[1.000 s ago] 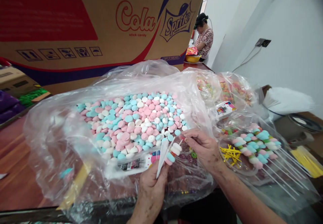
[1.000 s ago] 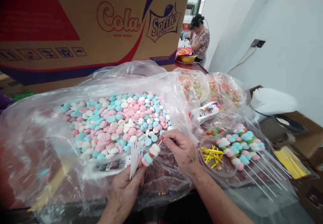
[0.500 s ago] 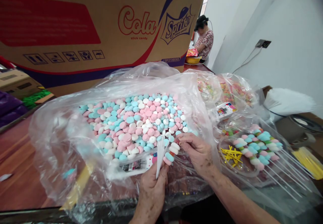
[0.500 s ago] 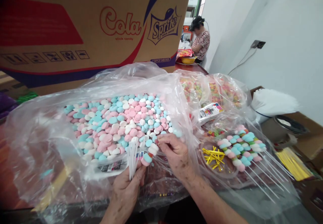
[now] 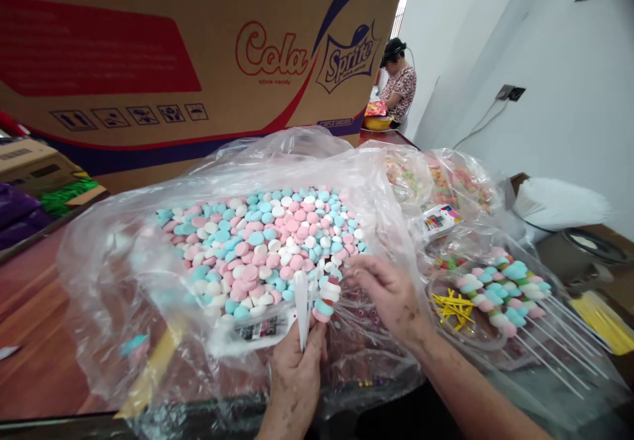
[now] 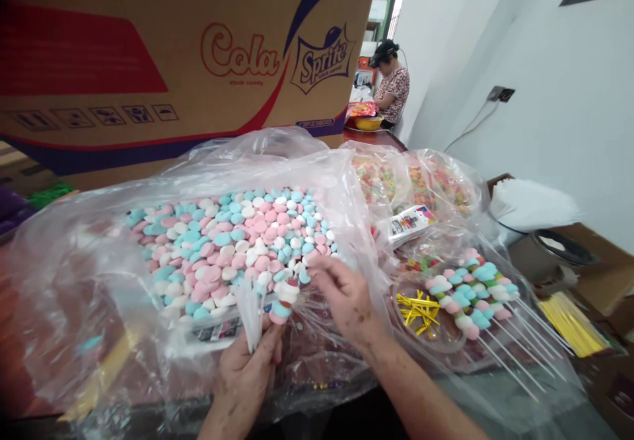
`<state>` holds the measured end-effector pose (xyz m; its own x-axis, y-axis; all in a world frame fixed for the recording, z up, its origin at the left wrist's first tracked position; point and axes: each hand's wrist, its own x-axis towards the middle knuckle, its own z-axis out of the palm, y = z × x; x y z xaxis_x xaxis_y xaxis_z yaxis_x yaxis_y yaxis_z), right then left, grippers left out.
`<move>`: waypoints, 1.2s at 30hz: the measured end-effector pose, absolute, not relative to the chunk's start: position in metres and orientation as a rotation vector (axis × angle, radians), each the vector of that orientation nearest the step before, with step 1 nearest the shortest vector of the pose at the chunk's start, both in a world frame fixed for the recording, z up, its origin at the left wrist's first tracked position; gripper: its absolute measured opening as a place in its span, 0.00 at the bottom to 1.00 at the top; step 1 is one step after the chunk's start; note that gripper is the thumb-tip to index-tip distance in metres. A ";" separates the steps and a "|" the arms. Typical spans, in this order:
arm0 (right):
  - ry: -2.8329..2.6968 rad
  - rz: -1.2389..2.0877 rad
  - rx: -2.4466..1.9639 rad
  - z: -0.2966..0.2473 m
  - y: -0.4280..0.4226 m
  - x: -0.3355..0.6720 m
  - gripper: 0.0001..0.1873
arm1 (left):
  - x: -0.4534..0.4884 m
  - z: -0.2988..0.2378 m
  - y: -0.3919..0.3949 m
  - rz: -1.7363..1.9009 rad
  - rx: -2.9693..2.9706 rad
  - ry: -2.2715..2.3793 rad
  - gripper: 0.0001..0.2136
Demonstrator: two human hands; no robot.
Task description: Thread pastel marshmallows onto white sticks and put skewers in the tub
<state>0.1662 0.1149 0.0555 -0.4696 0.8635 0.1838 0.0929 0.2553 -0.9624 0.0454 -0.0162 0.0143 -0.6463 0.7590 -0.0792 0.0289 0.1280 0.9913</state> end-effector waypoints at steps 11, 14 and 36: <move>-2.674 0.294 -1.183 0.049 0.151 0.152 0.15 | 0.042 0.013 -0.013 1.673 0.645 1.703 0.17; -2.692 0.278 -1.178 0.042 0.148 0.148 0.19 | 0.043 0.017 -0.010 1.754 0.509 1.626 0.15; -2.840 0.358 -0.907 0.074 0.139 0.191 0.12 | 0.042 0.010 -0.014 1.698 0.490 1.630 0.15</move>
<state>0.1914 0.1387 0.0738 -0.8087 0.5853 0.0590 0.5523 0.7899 -0.2664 0.0425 -0.0136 0.0098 -0.6680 0.7152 -0.2056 -0.2344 0.0600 0.9703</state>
